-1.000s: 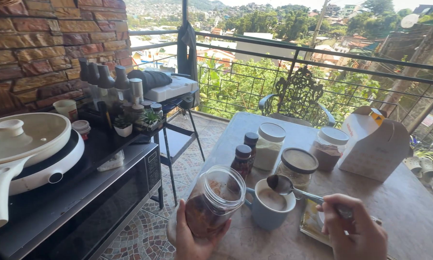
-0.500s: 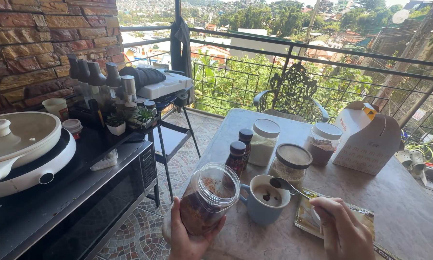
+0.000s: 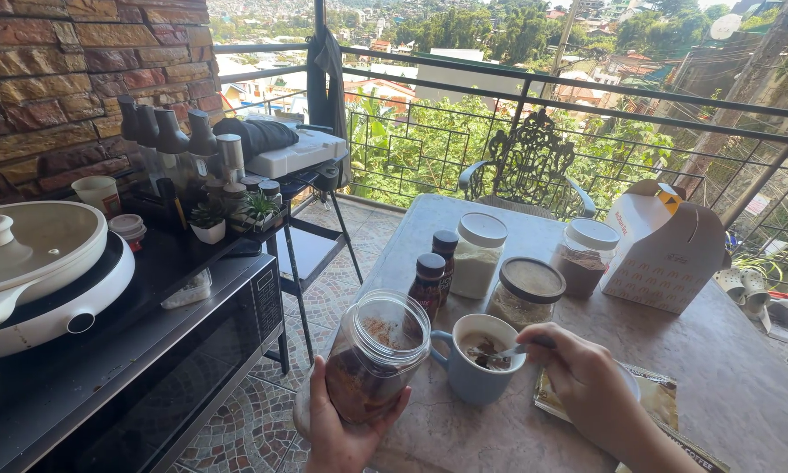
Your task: The person scoops white powder from a jar into a mug, stirs the mixture, then adds brown powder from another jar and stirs again. The person closes the jars and places them on a nearby shelf.
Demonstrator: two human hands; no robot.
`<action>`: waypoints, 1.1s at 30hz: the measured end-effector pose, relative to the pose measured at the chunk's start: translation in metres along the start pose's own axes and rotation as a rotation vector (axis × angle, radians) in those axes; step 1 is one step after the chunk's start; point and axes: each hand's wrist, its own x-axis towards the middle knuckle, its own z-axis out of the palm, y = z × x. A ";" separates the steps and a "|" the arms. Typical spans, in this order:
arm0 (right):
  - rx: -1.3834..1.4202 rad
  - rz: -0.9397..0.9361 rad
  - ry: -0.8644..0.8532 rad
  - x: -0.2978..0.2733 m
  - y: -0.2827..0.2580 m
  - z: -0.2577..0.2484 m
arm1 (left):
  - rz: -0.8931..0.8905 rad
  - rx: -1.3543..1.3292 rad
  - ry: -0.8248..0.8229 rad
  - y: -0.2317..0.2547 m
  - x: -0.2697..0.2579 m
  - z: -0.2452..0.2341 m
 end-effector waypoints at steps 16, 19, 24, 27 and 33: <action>0.029 0.042 -0.192 0.029 -0.002 -0.007 | -0.038 -0.033 0.005 0.001 0.006 -0.003; 0.083 -0.005 -0.170 0.024 -0.004 0.001 | -0.035 -0.024 -0.011 0.001 0.005 -0.003; -0.122 -0.239 -0.056 0.022 -0.016 0.007 | -0.029 -0.026 -0.009 0.003 0.001 -0.004; -0.197 0.020 -0.144 0.021 -0.018 -0.003 | -0.022 -0.020 -0.018 0.003 0.000 -0.003; 0.052 0.029 -0.119 0.020 -0.019 0.008 | -0.032 -0.049 -0.007 0.001 0.002 0.000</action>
